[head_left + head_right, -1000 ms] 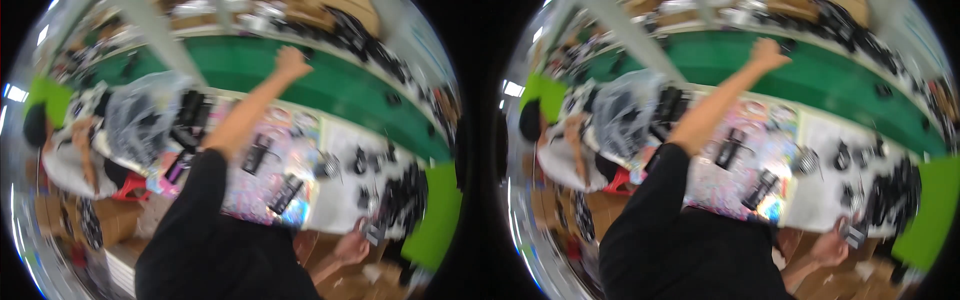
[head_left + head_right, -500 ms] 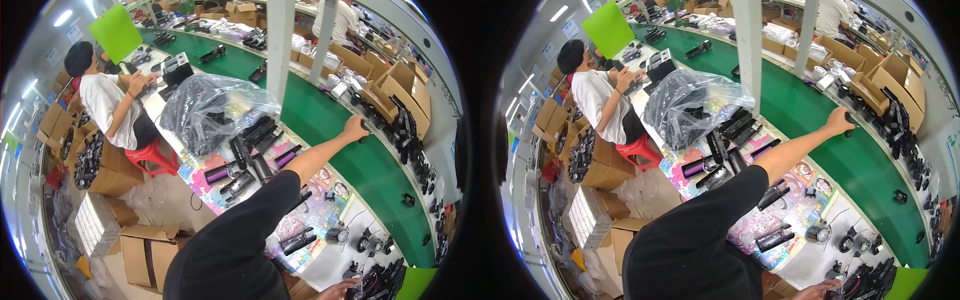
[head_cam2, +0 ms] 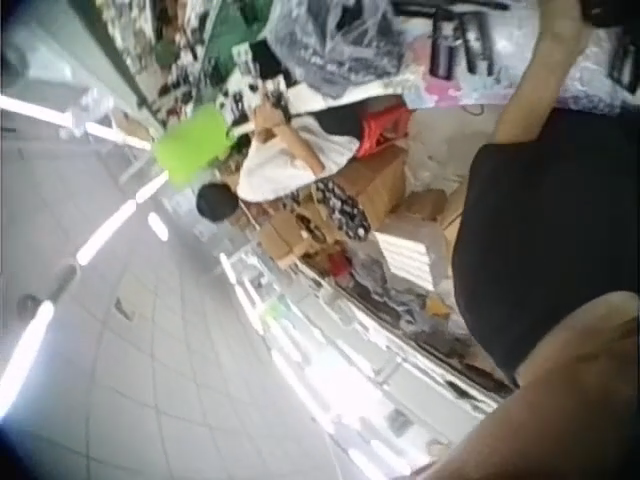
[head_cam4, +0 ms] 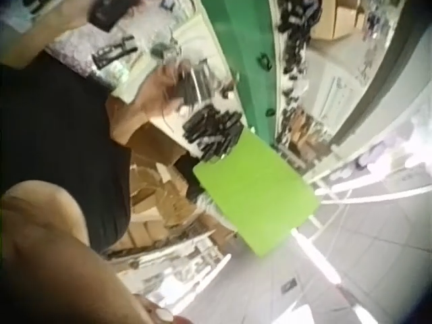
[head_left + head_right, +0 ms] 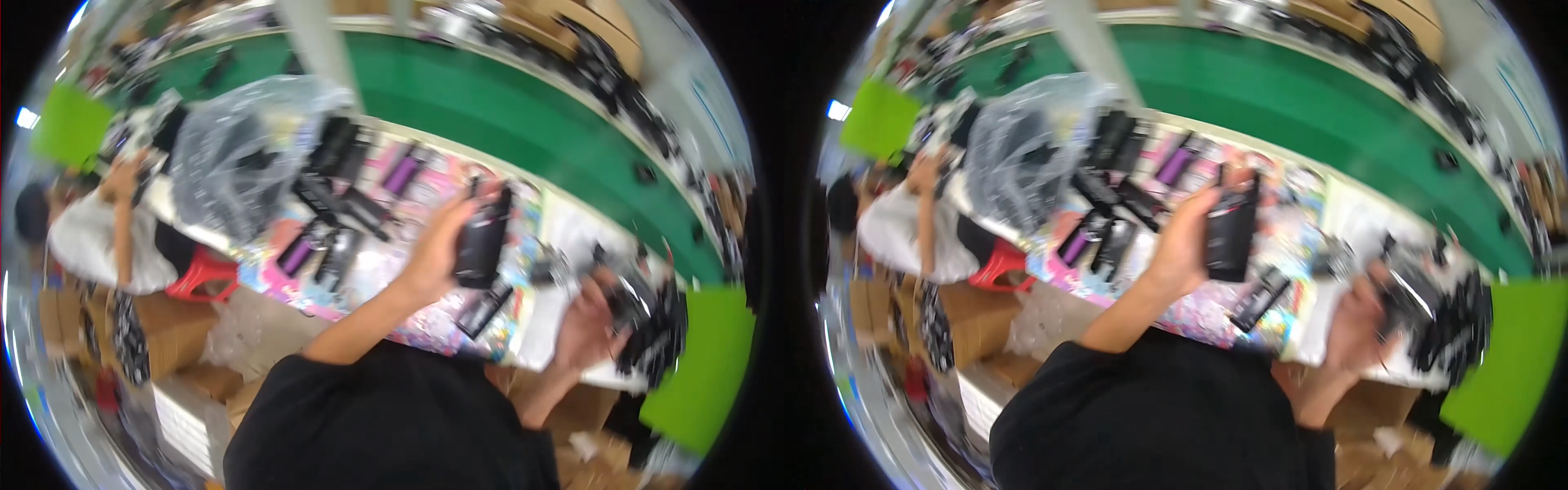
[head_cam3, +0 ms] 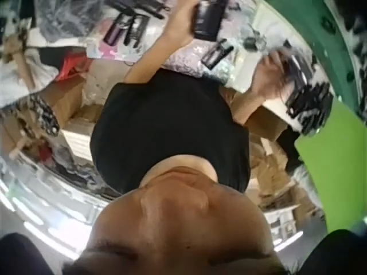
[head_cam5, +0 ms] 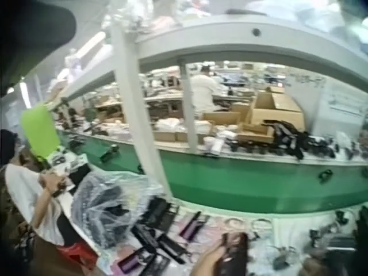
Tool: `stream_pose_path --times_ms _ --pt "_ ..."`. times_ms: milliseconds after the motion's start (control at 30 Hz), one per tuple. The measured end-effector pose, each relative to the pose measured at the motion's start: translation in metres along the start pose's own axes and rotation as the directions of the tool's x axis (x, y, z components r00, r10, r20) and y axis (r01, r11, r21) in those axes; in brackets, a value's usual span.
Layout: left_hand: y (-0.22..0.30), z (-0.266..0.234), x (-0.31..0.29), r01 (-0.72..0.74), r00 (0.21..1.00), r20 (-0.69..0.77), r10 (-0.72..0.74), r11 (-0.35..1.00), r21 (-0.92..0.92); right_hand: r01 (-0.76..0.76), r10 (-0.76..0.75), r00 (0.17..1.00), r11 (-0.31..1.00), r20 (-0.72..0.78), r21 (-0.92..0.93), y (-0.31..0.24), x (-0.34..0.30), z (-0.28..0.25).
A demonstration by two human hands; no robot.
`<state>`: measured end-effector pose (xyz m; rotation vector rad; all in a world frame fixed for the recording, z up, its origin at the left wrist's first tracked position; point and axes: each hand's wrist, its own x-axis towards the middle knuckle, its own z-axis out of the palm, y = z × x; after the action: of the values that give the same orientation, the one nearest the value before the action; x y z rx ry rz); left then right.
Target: The person assembles handheld electronic fans by connecting internal electronic components, motor units, and connecting wires into plastic fan housings and casings. The components are fitted together by hand, with a prying tool used to secure parts into the housing.
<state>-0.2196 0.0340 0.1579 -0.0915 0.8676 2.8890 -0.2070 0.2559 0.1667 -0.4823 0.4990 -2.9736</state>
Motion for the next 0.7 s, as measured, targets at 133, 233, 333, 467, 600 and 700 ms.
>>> stream_pose_path --times_ms 133,233,333,467,600,700 --pt "-0.011 -0.011 -0.047 0.054 0.994 0.085 -0.067 0.988 0.144 -0.156 0.105 0.987 0.809 -0.120 -0.567 0.027 0.022 0.002" --pt "-0.005 0.000 -0.055 0.067 0.987 0.117 -0.107 0.951 0.302 -0.159 0.200 0.978 0.550 -0.056 -0.820 0.027 0.037 0.020" --pt "-0.004 0.000 -0.054 0.108 0.983 0.102 -0.152 0.931 0.349 -0.156 0.322 0.946 0.565 0.042 -0.810 0.034 0.050 0.022" --pt "-0.004 0.004 -0.058 0.136 0.979 0.092 -0.184 0.914 0.382 -0.155 0.394 0.917 0.493 0.061 -0.856 0.042 0.055 0.026" --pt "-0.010 -0.002 -0.058 0.157 0.972 0.106 -0.208 0.919 0.362 -0.084 0.469 0.863 0.500 0.188 -0.862 0.039 0.059 0.022" --pt "-0.011 0.002 -0.055 0.151 0.973 0.108 -0.205 0.915 0.375 -0.078 0.463 0.867 0.489 0.183 -0.869 0.038 0.057 0.020"
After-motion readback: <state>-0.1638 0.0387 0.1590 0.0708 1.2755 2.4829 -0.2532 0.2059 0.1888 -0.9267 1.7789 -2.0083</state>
